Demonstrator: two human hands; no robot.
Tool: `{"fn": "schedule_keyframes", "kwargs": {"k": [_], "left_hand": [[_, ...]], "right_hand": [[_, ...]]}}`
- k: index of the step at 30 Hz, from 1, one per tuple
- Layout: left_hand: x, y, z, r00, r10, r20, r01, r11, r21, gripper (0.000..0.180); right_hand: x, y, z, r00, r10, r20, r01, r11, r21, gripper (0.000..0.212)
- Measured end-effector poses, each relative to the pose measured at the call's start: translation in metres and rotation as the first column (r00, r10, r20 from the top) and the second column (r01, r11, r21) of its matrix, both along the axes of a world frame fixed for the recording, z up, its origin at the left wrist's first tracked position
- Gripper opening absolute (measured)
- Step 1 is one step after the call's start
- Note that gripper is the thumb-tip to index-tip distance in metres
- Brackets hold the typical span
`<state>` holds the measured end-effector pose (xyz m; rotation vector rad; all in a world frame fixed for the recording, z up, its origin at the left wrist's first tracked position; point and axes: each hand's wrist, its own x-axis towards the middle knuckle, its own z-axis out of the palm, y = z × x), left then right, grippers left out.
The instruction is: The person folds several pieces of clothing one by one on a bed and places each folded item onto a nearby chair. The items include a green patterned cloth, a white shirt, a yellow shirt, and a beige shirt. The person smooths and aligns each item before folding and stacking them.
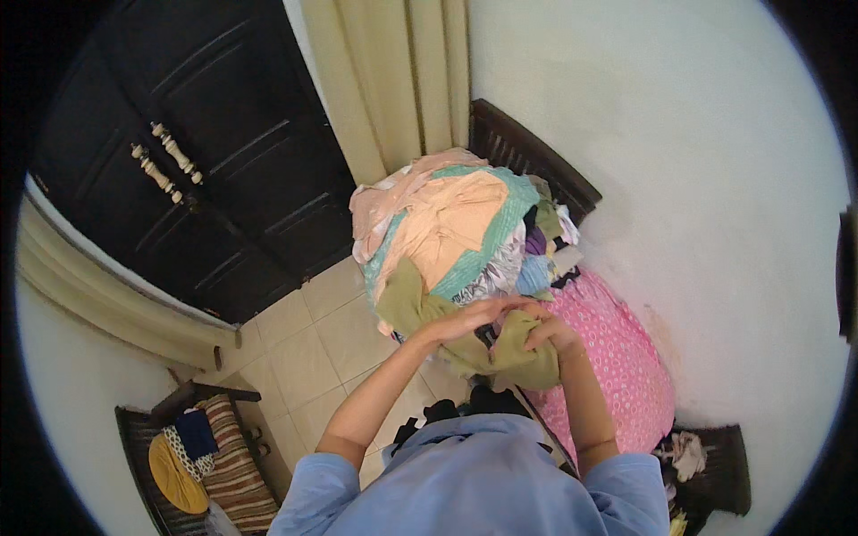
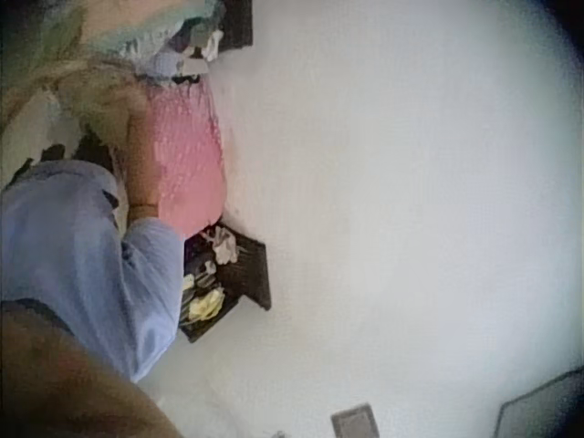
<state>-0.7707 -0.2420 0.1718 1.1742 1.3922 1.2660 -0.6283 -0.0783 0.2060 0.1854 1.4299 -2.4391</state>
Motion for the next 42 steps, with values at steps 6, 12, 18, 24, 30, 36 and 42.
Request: {"fn": "schedule_keyframes", "kwargs": {"k": [6,12,18,24,30,36,42], "left_hand": [[0.065,0.023,-0.02,0.929,-0.13,0.347,0.173,0.98,-0.097,0.042],[0.087,0.033,-0.007,0.793,-0.608,0.043,0.603,0.774,-0.191,0.04],[0.148,0.071,-0.041,0.924,-0.22,-0.312,0.284,0.943,0.175,0.09],[0.205,0.13,-0.002,0.914,-0.383,-0.135,0.394,0.917,0.067,0.051],[0.202,0.208,-0.008,0.825,-0.507,0.249,0.539,0.839,-0.074,0.033],[0.267,0.201,0.031,0.252,-0.948,-0.196,0.873,0.31,-0.377,0.048],[0.266,0.247,-0.087,0.366,-0.639,-0.676,0.298,0.769,-0.565,0.044]], "right_hand": [[0.067,0.011,0.033,0.963,-0.254,0.084,0.268,0.926,-0.268,0.046],[0.137,0.029,0.049,0.904,-0.428,-0.01,0.411,0.874,-0.26,0.037],[0.176,0.042,0.041,0.845,-0.53,-0.072,0.485,0.816,-0.316,0.033],[0.25,0.049,0.037,0.685,-0.729,0.007,0.702,0.657,-0.275,0.027],[0.363,0.075,0.033,0.249,-0.967,0.057,0.956,0.236,-0.176,0.021],[0.44,0.083,0.036,0.178,-0.984,-0.016,0.971,0.178,-0.159,0.021],[0.544,0.129,0.009,0.07,-0.933,-0.353,0.99,0.11,-0.093,0.022]]}}
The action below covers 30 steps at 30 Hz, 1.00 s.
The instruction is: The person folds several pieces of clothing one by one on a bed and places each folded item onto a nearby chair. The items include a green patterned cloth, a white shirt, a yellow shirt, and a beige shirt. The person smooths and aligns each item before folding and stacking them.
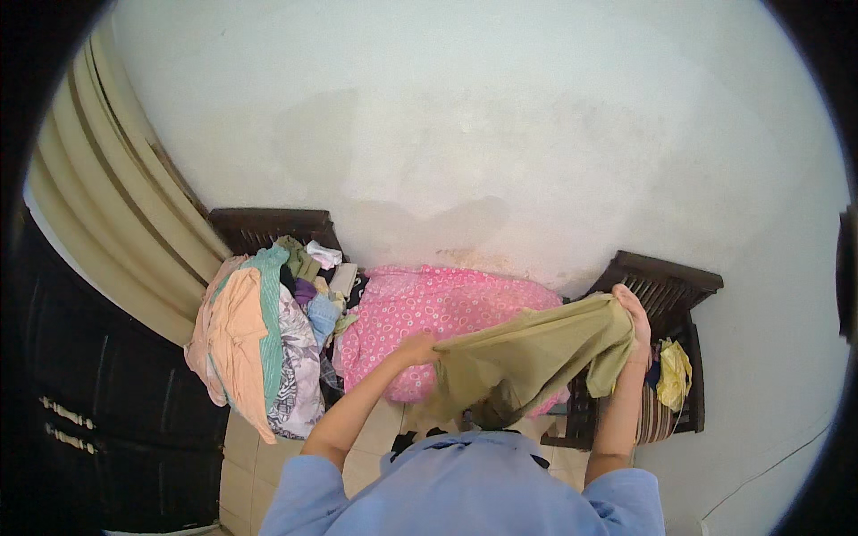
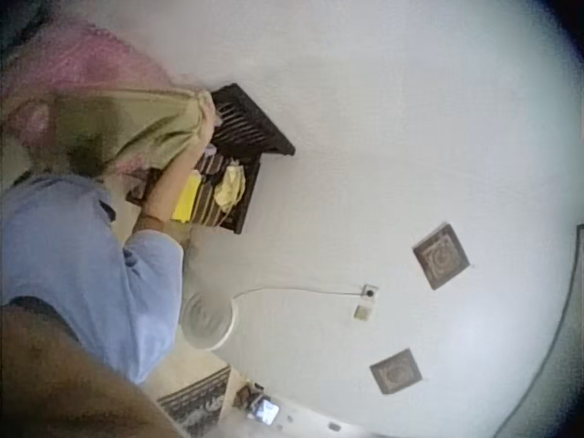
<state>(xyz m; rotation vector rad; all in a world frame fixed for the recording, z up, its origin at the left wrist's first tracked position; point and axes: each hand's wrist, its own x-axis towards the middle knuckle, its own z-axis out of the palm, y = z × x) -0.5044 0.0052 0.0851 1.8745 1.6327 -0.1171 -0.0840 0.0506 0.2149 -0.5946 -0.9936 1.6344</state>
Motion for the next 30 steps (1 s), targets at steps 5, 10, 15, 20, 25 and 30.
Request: {"fn": "schedule_keyframes", "kwargs": {"k": [5,10,15,20,25,30], "left_hand": [[-0.016,0.018,0.039,0.897,0.215,0.386,-0.44,0.529,0.726,0.024],[0.007,0.044,0.044,0.614,0.119,0.78,-0.763,0.342,0.549,0.02],[-0.001,0.04,0.038,0.912,0.11,0.394,-0.408,0.331,0.851,0.021],[-0.007,0.027,0.043,0.99,-0.14,-0.019,0.102,0.609,0.787,0.022],[-0.004,0.044,-0.012,0.872,0.296,0.39,-0.366,0.923,0.117,0.023],[0.014,0.031,0.003,0.59,0.336,0.735,-0.232,0.942,-0.244,0.024]], "right_hand": [[-0.009,-0.011,0.049,0.781,-0.343,0.521,0.256,0.938,0.234,0.027],[0.031,0.021,-0.016,0.139,-0.701,0.7,0.01,0.708,0.707,0.028],[0.023,0.026,-0.058,-0.347,-0.75,0.563,0.065,0.58,0.812,0.021],[0.048,0.058,-0.117,0.211,-0.577,0.789,0.594,0.717,0.365,0.021],[0.019,0.098,-0.109,0.785,-0.617,0.065,0.591,0.713,-0.377,0.034],[-0.058,0.169,-0.038,0.869,-0.477,-0.13,0.463,0.877,-0.127,0.028]]}}
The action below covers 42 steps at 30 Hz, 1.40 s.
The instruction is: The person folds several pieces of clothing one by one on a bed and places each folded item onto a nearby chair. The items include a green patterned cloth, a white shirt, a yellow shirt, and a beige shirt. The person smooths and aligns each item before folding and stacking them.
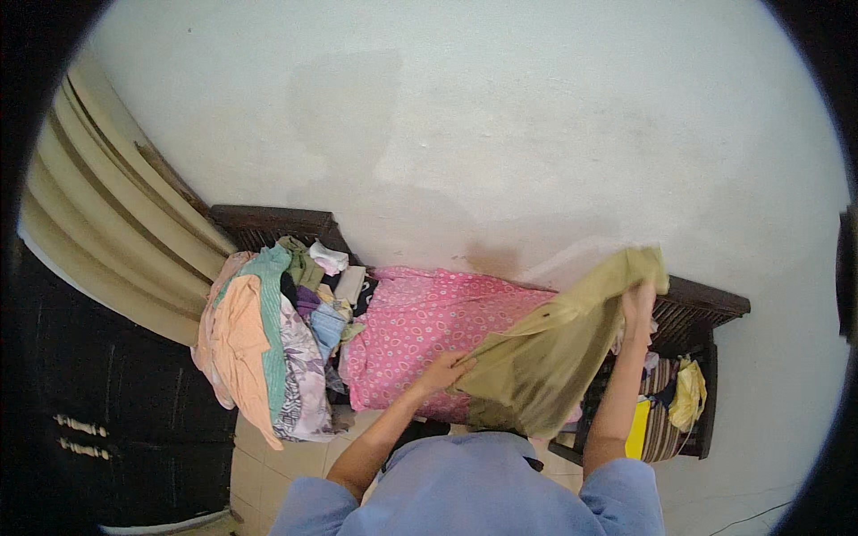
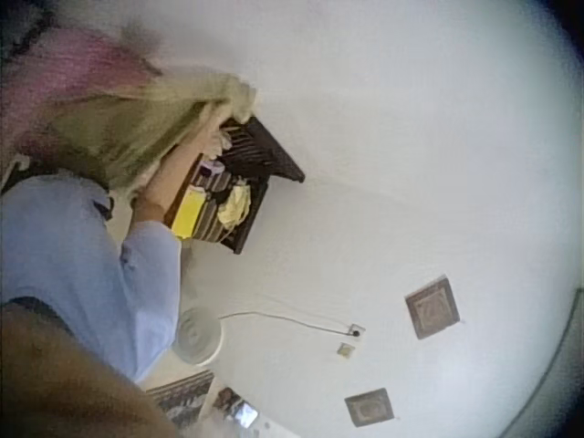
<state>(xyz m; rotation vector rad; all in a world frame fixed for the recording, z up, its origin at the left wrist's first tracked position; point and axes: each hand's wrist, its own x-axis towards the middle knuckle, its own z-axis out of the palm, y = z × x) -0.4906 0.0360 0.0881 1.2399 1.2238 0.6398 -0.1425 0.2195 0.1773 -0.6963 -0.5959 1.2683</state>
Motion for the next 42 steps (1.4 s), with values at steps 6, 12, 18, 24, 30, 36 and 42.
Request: {"fn": "schedule_keyframes", "kwargs": {"k": [6,12,18,24,30,36,42], "left_hand": [[-0.069,-0.009,-0.016,0.645,0.583,0.494,-0.371,0.804,-0.464,0.032],[-0.156,-0.032,-0.144,0.322,0.853,0.411,-0.57,0.521,-0.635,0.038],[-0.179,-0.034,-0.199,0.15,0.811,0.566,-0.317,0.582,-0.749,0.036],[-0.198,-0.073,-0.252,0.895,0.446,0.019,-0.37,0.763,-0.53,0.039],[-0.183,-0.046,-0.262,0.716,0.66,0.227,-0.647,0.75,-0.138,0.031],[-0.204,-0.059,-0.204,0.359,0.806,0.472,-0.589,0.587,-0.555,0.037],[-0.15,-0.096,-0.253,0.923,0.381,-0.045,-0.369,0.849,-0.378,0.049]], "right_hand": [[-0.208,0.039,0.005,0.729,0.334,0.597,-0.404,0.915,-0.019,0.056],[-0.286,-0.058,-0.192,0.592,0.761,0.267,-0.616,0.64,-0.459,0.045],[-0.165,-0.214,-0.381,0.98,0.197,-0.027,-0.152,0.652,-0.743,0.033],[-0.134,-0.257,-0.338,0.846,-0.342,-0.409,-0.227,0.463,-0.857,0.034],[-0.103,-0.246,-0.377,0.682,-0.454,-0.573,-0.306,0.535,-0.788,0.025],[-0.106,-0.233,-0.251,0.741,-0.452,-0.497,0.072,0.789,-0.61,0.02],[-0.027,-0.268,-0.263,0.799,-0.405,-0.446,0.014,0.752,-0.659,0.027]]}}
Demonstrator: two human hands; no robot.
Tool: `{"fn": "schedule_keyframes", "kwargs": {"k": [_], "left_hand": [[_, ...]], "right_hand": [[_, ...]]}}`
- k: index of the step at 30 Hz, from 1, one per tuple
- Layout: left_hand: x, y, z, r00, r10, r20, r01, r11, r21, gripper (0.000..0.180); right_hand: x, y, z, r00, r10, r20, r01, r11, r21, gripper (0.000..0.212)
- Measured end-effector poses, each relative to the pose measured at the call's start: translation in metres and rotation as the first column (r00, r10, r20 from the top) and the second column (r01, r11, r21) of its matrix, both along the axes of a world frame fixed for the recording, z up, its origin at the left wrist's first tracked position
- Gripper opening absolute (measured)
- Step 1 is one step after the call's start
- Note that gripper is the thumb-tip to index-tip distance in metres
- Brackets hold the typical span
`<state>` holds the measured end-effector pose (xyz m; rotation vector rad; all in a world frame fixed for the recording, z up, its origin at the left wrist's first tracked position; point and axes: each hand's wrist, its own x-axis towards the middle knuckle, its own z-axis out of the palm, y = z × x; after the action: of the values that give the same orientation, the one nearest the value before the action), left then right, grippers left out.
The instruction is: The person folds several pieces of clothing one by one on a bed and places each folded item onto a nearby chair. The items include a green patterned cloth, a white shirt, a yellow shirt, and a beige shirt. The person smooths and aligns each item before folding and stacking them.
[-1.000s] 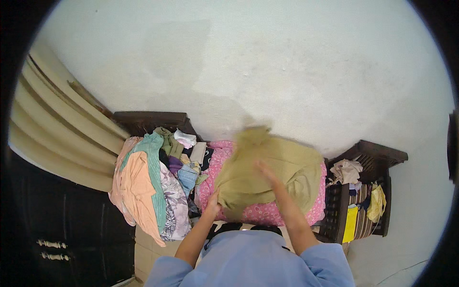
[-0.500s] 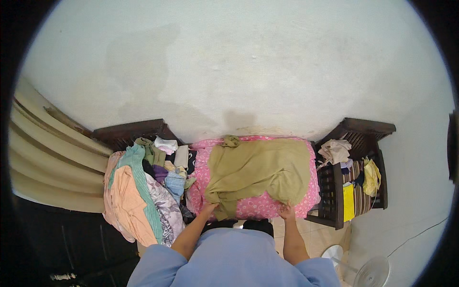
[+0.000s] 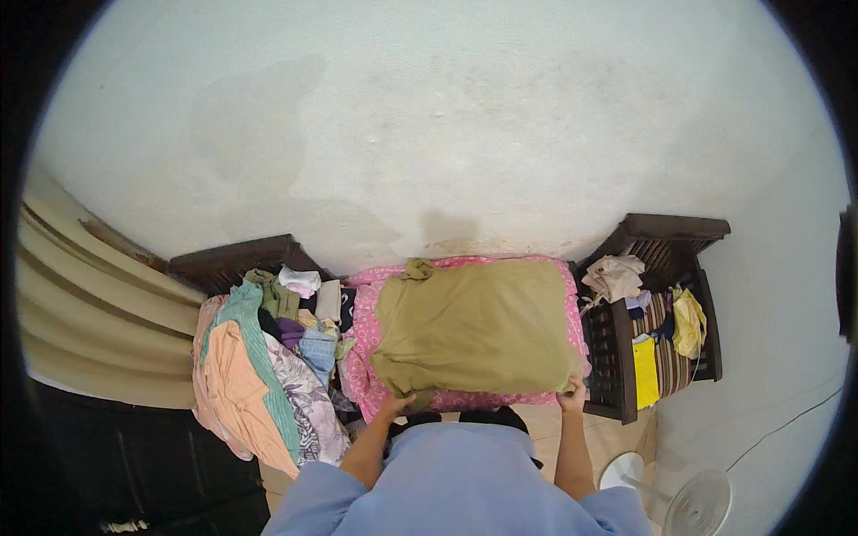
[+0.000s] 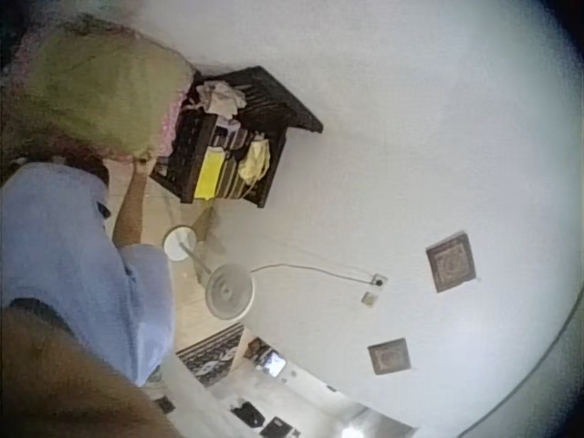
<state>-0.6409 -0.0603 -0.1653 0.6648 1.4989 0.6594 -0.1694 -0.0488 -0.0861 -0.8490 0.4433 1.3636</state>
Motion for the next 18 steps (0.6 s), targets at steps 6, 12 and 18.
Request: {"fn": "schedule_keyframes", "kwargs": {"k": [6,12,18], "left_hand": [[0.017,0.0,-0.001,0.727,0.099,-0.68,-0.058,0.995,0.083,0.038],[-0.064,0.086,0.058,0.723,0.54,0.431,-0.474,0.841,-0.259,0.026],[-0.061,0.246,0.23,0.819,0.209,0.534,-0.506,0.702,0.501,0.02]], "right_hand": [[0.042,-0.028,-0.037,0.962,0.266,0.063,-0.269,0.963,0.03,0.026],[0.053,0.08,-0.026,0.954,0.295,0.054,-0.298,0.952,0.066,0.033],[0.059,0.228,0.109,0.901,0.249,0.356,-0.395,0.81,0.433,0.027]]}}
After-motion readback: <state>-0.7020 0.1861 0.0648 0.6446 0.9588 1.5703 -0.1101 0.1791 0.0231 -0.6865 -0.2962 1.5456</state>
